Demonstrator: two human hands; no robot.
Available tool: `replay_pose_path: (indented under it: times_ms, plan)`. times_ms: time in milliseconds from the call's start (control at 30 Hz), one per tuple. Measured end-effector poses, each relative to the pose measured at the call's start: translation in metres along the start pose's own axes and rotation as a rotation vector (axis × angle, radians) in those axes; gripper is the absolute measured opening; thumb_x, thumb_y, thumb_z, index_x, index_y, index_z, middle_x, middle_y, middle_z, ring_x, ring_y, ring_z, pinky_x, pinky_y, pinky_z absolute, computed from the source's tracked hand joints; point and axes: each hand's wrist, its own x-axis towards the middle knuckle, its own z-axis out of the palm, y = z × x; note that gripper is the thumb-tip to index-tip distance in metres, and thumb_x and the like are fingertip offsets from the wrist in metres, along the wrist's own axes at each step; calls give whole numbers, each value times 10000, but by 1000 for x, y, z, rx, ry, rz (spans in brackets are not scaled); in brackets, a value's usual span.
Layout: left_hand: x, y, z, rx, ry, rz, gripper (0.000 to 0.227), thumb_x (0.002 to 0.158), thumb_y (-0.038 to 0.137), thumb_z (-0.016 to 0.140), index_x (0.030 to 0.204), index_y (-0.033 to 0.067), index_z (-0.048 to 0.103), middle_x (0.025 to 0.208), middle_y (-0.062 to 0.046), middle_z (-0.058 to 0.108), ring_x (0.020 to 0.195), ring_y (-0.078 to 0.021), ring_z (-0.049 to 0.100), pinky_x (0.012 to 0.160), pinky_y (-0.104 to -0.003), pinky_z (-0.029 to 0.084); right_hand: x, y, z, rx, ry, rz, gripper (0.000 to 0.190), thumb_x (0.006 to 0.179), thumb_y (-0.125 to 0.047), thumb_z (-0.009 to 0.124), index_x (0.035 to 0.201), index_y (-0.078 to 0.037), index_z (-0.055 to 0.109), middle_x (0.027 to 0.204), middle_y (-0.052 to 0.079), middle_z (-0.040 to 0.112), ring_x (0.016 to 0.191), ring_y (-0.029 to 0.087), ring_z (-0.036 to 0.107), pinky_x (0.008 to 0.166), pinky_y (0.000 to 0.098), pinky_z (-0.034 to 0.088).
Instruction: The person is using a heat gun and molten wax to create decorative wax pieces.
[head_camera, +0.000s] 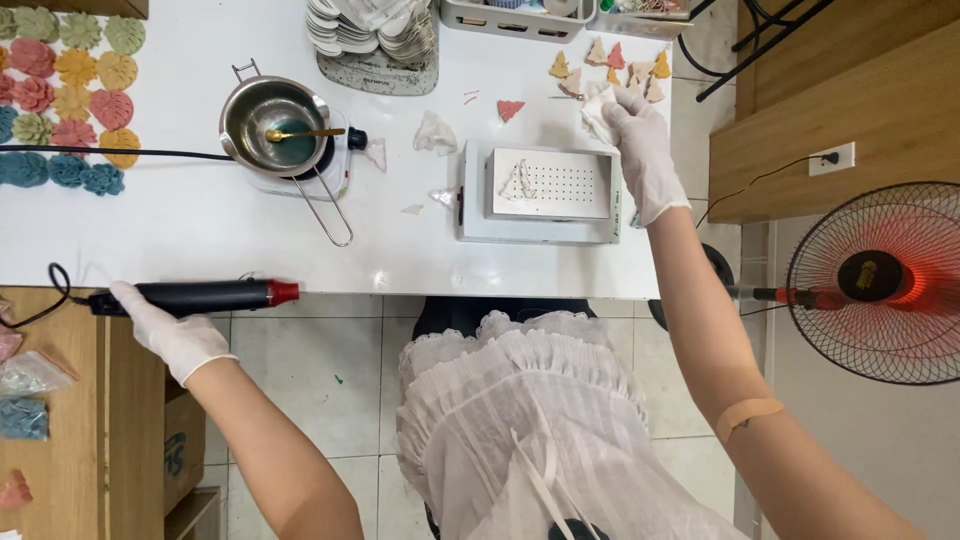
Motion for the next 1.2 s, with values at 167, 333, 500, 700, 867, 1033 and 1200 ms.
replay_pose_path:
  times_ms: [167, 333, 500, 700, 867, 1033, 1200]
  plan:
    - [7, -23, 21, 58, 33, -110, 814, 866, 539, 747, 1444, 8, 530, 1420, -139, 584, 1247, -299, 619, 1064, -489, 503, 54, 27, 5, -325, -60, 145, 263, 963, -33, 630, 1212, 19, 697, 1060, 75, 756, 885, 127, 728, 802, 246, 593]
    - [8, -38, 55, 194, 223, -157, 802, 837, 496, 764, 1408, 54, 415, 1334, -141, 611, 1117, -279, 675, 877, -478, 637, 99, 60, 8, -725, -50, 247, 212, 914, -86, 707, 1108, -22, 762, 956, 44, 765, 822, 111, 706, 748, 245, 550]
    - [12, -40, 76, 300, 233, -95, 736, 837, 430, 773, 1343, 81, 367, 1258, -148, 640, 991, -248, 735, 744, -397, 671, 112, 70, 0, -947, -138, 204, 215, 883, -53, 704, 1084, -7, 768, 911, 74, 748, 778, 126, 682, 724, 274, 540]
    - [3, -43, 88, 447, 211, -79, 705, 833, 324, 796, 1310, -25, 412, 1173, -180, 655, 927, -254, 752, 722, -371, 647, 124, 77, -9, -989, -128, 234, 207, 939, -146, 693, 1096, -39, 776, 969, 81, 742, 858, 135, 659, 804, 268, 525]
    - [-58, -41, 93, 1022, 257, 382, 637, 894, 300, 793, 1266, -84, 447, 1195, -210, 514, 1047, -297, 586, 865, -384, 559, 96, 43, 9, -1062, -57, 154, 217, 973, -199, 690, 1135, -73, 760, 1009, 80, 741, 904, 143, 659, 836, 276, 504]
    - [-136, -59, 121, 772, -408, 210, 569, 1060, 482, 454, 1327, -15, 528, 1213, -91, 603, 1106, -228, 632, 998, -343, 524, 66, 6, 50, -964, -38, 41, 221, 990, -210, 675, 1154, -78, 743, 1071, 44, 750, 930, 113, 659, 818, 268, 518]
    - [-182, -51, 154, 190, -657, -563, 733, 975, 651, 241, 1253, 47, 550, 902, -73, 622, 761, -190, 602, 707, -311, 495, 1, -43, 98, -738, -196, -176, 249, 1054, -99, 601, 1289, -65, 676, 1214, 45, 742, 1054, 82, 676, 910, 219, 529]
